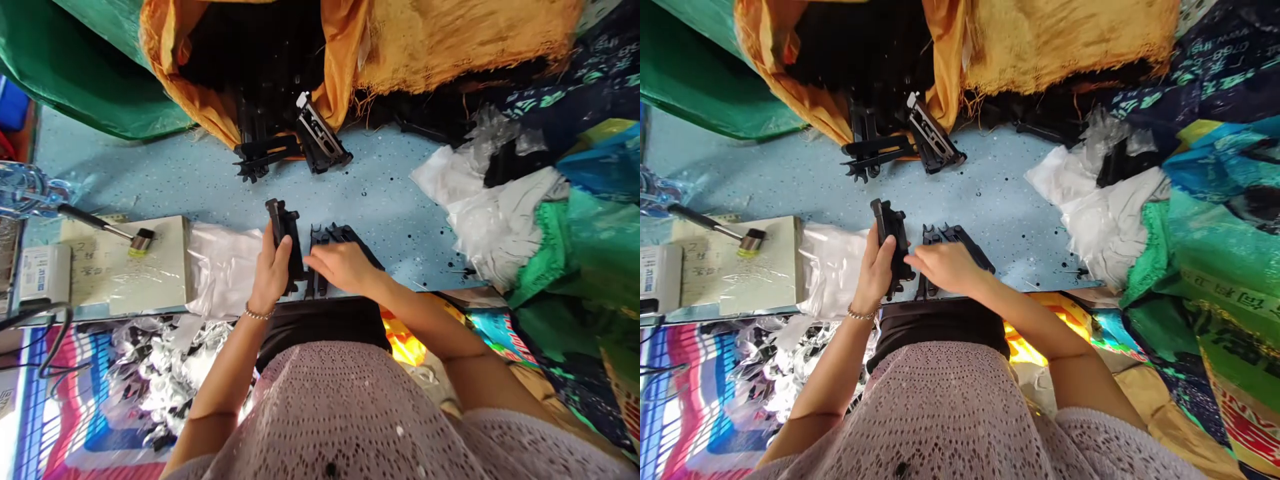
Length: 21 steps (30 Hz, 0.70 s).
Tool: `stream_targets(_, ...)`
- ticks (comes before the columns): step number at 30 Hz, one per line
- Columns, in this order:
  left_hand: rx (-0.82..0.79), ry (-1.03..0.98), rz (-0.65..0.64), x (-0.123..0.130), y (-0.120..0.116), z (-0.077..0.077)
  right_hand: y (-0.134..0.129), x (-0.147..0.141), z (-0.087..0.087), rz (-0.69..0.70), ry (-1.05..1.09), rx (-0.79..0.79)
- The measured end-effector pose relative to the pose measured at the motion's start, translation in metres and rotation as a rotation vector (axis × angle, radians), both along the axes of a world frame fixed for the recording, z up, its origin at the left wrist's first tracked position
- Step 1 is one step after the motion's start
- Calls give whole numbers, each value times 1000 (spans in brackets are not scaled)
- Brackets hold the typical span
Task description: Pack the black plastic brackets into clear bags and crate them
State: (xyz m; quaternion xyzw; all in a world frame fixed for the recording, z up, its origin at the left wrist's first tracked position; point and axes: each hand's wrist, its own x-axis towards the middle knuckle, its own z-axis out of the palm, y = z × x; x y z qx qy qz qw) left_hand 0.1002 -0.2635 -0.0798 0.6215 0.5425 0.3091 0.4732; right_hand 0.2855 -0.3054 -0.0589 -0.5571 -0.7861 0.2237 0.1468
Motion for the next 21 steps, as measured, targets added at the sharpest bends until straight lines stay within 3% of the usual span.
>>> stream_targets(4, -28, 561, -78, 0, -12, -8, 93, 35, -12, -363, 27, 248)
stream_targets(6, -12, 744, -142, 10, -19, -10, 148, 57, -26, -458, -11, 330)
stream_targets(8, 4, 833, -206, 18, -22, -10, 188, 76, -37, -514, -35, 291)
stream_targets(10, 14, 817, -206, 19, -18, -8, 201, 88, -40, -532, 21, 210)
stream_targets(13, 74, 444, -108, 17, -1, -4, 163, 84, -30, -450, 323, 81)
stream_targets(15, 64, 9, -58, 21, 12, 1, 112, 66, -20, -291, 598, -62)
stream_targets(17, -54, -357, -50, 29, 21, 7, 60, 43, -13, -90, 786, -269)
stream_targets(19, -189, -533, -37, 36, 24, 16, 24, 27, -9, -8, 815, -388)
stream_targets(21, -246, -552, -11, 39, 20, 23, 11, 20, -4, -113, 691, -275)
